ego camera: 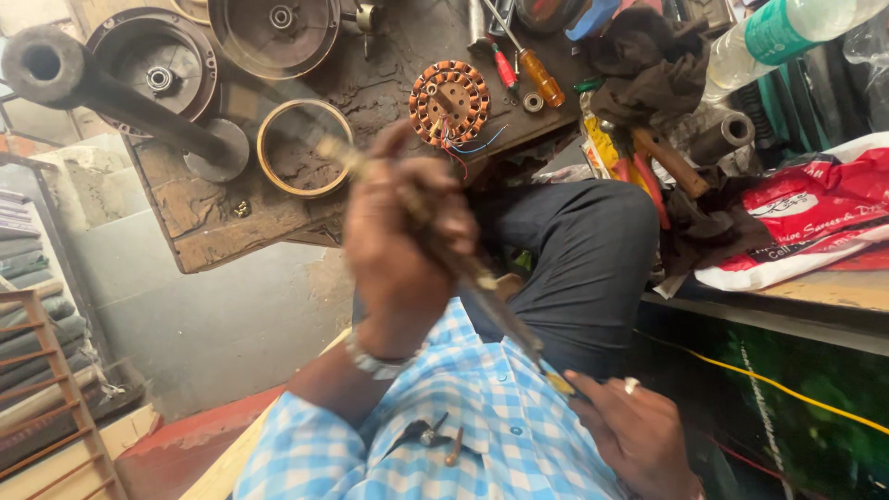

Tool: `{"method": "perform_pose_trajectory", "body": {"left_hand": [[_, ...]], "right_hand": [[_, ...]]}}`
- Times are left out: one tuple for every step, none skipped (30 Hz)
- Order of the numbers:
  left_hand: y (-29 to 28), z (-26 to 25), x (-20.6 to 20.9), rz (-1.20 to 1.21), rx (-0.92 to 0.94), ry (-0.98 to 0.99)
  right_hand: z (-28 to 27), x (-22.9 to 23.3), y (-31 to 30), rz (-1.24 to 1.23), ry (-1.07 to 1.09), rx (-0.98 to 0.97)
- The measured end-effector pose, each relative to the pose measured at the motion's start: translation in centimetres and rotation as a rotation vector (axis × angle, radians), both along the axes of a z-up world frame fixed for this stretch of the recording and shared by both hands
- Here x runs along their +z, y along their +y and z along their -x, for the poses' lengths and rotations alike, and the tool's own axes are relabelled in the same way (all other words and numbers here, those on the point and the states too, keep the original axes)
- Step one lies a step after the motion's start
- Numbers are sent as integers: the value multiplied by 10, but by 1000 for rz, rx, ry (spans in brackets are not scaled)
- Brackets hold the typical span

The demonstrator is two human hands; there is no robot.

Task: The person sits on the floor and cleans a circular motor component with a cloth. They then handle a copper stator, connecting wires to it using a screwdriver and a multimeter probe.

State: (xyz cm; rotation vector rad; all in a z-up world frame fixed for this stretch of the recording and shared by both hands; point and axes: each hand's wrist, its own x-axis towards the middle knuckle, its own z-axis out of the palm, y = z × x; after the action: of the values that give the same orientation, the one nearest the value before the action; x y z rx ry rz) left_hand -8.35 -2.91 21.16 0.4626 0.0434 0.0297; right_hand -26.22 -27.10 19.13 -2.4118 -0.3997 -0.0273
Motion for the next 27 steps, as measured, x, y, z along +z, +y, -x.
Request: {"method": "perform_pose_trajectory", "body": {"left_hand": [[11,-2,-4,7,64,55],[21,-4,-10,-17,93,146],[31,-5,-15,-42,124,236],[37,-6,-22,-67,157,325],[40,-6,-30,-91,122,370],[42,-7,-40,-112,91,412],[44,-7,-50,-133,60,454],[45,-5,-62,-101,47,383],[44,-2,-75,-69,35,312],[41,0,-89,-35,20,240],[36,0,-103,-69,-6,242],[29,0,-116,-103,-29,245],[24,3,-126,-137,-52,248],[19,4,-133,-201,-133,224],[14,5,-138,-266,-214,199],[11,10,-141,-332,-297,184],[11,15,-143,-302,-387,206],[11,16,-144,-275,-476,223],[10,19,-143,-247,-565,240],[7,20,-141,-222,-582,256],[1,24,-137,-197,-599,272],[-2,25,-133,-177,-622,283],[-1,25,-128,-203,-618,279],[-3,26,-124,-223,-630,272],[-6,28,-119,-244,-641,264],[-9,26,-113,-271,-615,239],[-8,26,-107,-296,-588,212]], "right_hand": [[-8,-2,5,43,15,-8],[-14,-4,10,87,33,-18],[-19,-7,12,132,51,-28],[-24,-9,12,152,25,-14],[-28,-12,12,173,-1,0],[-31,-15,11,195,-30,17],[-31,-18,9,226,23,12],[-31,-20,6,255,80,9],[-29,-22,1,283,138,6],[-25,-25,-5,277,169,2],[-21,-27,-11,270,201,-3],[-17,-29,-19,264,234,-5],[-12,-31,-27,313,294,-30],[-11,-33,-35,365,347,-56],[-11,-35,-39,416,399,-82],[-6,-35,-44,480,444,-146],[-1,-31,-50,544,488,-212],[2,-27,-54,605,525,-280],[8,-20,-57,617,518,-314],[13,-11,-60,623,504,-351],[17,-3,-63,628,490,-387],[22,4,-61,603,420,-395],[26,13,-61,579,349,-403],[34,24,-59,560,283,-426],[40,35,-58,529,240,-427],[46,47,-55,502,191,-448],[51,61,-53,477,141,-468]]}}
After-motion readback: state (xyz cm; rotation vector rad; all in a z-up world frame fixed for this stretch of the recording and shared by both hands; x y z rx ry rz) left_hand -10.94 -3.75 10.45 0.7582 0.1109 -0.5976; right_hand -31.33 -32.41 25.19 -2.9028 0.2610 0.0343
